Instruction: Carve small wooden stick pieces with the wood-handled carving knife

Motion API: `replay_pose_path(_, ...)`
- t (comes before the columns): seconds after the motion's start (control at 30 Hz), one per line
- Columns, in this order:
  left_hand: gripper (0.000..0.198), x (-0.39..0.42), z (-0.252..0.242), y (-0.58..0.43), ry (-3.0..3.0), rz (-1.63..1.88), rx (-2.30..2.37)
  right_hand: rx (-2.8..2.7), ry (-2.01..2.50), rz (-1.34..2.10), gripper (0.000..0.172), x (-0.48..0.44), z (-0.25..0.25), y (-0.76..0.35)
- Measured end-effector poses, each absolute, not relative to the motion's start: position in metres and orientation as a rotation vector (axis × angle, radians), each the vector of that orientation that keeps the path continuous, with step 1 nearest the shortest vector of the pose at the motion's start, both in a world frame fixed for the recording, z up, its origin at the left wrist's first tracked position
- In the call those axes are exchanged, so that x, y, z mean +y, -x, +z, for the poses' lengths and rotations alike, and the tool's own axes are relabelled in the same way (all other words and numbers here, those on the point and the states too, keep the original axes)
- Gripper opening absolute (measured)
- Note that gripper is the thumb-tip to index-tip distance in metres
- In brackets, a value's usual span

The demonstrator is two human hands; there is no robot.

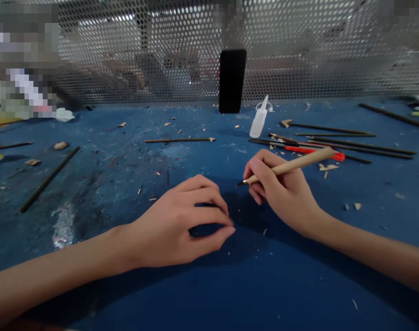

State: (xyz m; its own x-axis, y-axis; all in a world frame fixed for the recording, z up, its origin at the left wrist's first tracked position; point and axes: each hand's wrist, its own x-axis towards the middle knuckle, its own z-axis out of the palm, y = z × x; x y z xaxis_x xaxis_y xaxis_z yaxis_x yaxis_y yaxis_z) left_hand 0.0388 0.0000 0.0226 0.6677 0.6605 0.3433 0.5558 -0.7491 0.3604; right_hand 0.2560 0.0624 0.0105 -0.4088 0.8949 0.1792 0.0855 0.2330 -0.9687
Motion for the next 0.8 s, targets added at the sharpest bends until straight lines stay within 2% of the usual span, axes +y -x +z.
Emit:
replay_pose_path(0.1, 0.037, 0.001, 0.024, -0.036, -2.751, 0.572, 1.032, -1.733, 0.899, 1.262, 0.032, 0.062, 0.009, -0.256)
replay_pose_path(0.2, 0.017, 0.005, 0.023, -0.029, -2.749, 0.680, 1.035, -1.687, 0.867, 1.186, 0.028, 0.059, 0.010, -0.257)
replay_pose_path(0.27, 0.015, 0.008, 0.023, -0.023, -2.712, 0.796, 1.143, -1.661, 0.831, 1.187, 0.023, 0.055, 0.015, -0.259)
replay_pose_path(0.33, 0.016, 0.009, 0.021, -0.017, -2.695, 0.803, 1.220, -1.777, 0.798, 1.405, 0.022, 0.052, 0.024, -0.264)
replay_pose_path(0.43, 0.019, 0.010, 0.014, -0.010, -2.679, 0.740, 1.206, -2.198, 0.728, 1.956, 0.031, 0.058, 0.039, -0.273)
replay_pose_path(0.47, 0.018, 0.010, 0.011, -0.009, -2.667, 0.744, 1.190, -2.349, 0.705, 1.993, 0.032, 0.063, 0.043, -0.277)
replay_pose_path(0.5, 0.016, 0.010, 0.009, -0.008, -2.648, 0.759, 1.176, -2.486, 0.716, 1.851, 0.031, 0.069, 0.045, -0.280)
replay_pose_path(0.53, 0.014, 0.010, 0.007, -0.008, -2.623, 0.783, 1.161, -2.502, 0.795, 1.527, 0.028, 0.077, 0.046, -0.283)
replay_pose_path(0.6, 0.010, 0.008, 0.006, -0.009, -2.573, 0.847, 1.114, -2.357, 0.955, 0.914, 0.027, 0.089, 0.047, -0.287)
replay_pose_path(0.63, 0.009, 0.007, 0.006, -0.010, -2.551, 0.886, 1.088, -2.261, 1.010, 0.734, 0.026, 0.092, 0.047, -0.288)
replay_pose_path(0.7, 0.008, 0.004, 0.009, -0.012, -2.508, 0.966, 1.055, -2.101, 1.061, 0.626, 0.025, 0.090, 0.049, -0.290)
replay_pose_path(0.8, 0.011, -0.004, 0.016, -0.018, -2.382, 1.003, 1.113, -1.962, 1.040, 0.828, 0.022, 0.067, 0.054, -0.289)
